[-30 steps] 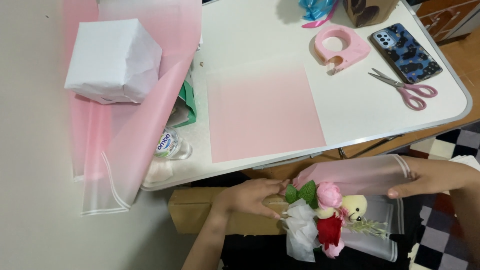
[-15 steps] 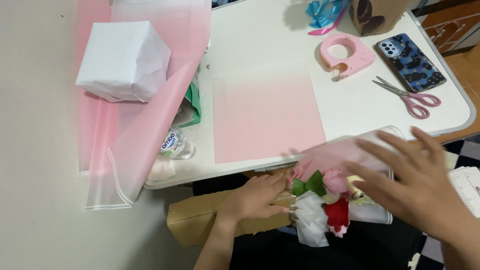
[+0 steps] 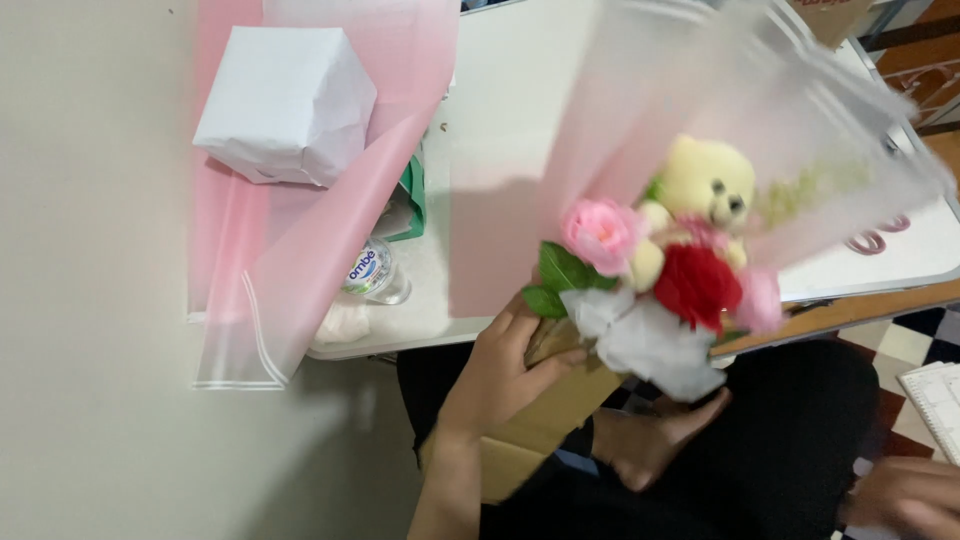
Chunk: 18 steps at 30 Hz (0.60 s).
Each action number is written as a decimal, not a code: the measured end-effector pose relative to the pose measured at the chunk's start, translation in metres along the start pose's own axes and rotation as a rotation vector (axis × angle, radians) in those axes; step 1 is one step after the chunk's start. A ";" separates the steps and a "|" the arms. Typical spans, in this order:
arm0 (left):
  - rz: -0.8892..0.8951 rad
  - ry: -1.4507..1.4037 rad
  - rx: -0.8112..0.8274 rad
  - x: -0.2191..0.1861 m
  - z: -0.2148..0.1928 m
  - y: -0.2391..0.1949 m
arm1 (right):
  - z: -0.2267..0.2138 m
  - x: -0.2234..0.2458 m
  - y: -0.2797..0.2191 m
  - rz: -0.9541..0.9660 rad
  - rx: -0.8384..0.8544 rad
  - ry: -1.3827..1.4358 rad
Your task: The person wraps a bouquet containing a teddy bear and artificial flowers in pink and white tissue paper. They secure the wrapping with tape and adjust the paper to create a neat presentation.
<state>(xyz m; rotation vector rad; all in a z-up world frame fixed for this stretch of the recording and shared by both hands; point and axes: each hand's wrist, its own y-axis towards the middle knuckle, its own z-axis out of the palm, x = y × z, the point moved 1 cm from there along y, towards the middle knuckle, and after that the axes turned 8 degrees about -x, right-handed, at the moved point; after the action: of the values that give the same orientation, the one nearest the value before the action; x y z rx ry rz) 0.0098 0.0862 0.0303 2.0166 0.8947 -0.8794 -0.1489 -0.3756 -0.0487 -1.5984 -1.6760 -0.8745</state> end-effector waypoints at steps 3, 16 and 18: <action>-0.253 -0.116 -0.234 0.012 0.034 0.006 | 0.110 0.062 0.028 0.257 0.095 0.255; 0.062 0.289 -0.792 -0.018 0.108 0.013 | 0.180 0.184 0.135 0.374 -0.318 0.553; 0.069 0.341 -0.802 -0.017 0.118 0.007 | 0.181 0.194 0.137 0.451 -0.321 0.528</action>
<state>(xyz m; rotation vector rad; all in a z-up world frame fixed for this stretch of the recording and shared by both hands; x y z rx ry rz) -0.0260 -0.0197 -0.0107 1.4768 1.1258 -0.0760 -0.0225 -0.1127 0.0134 -1.6652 -0.7997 -1.2268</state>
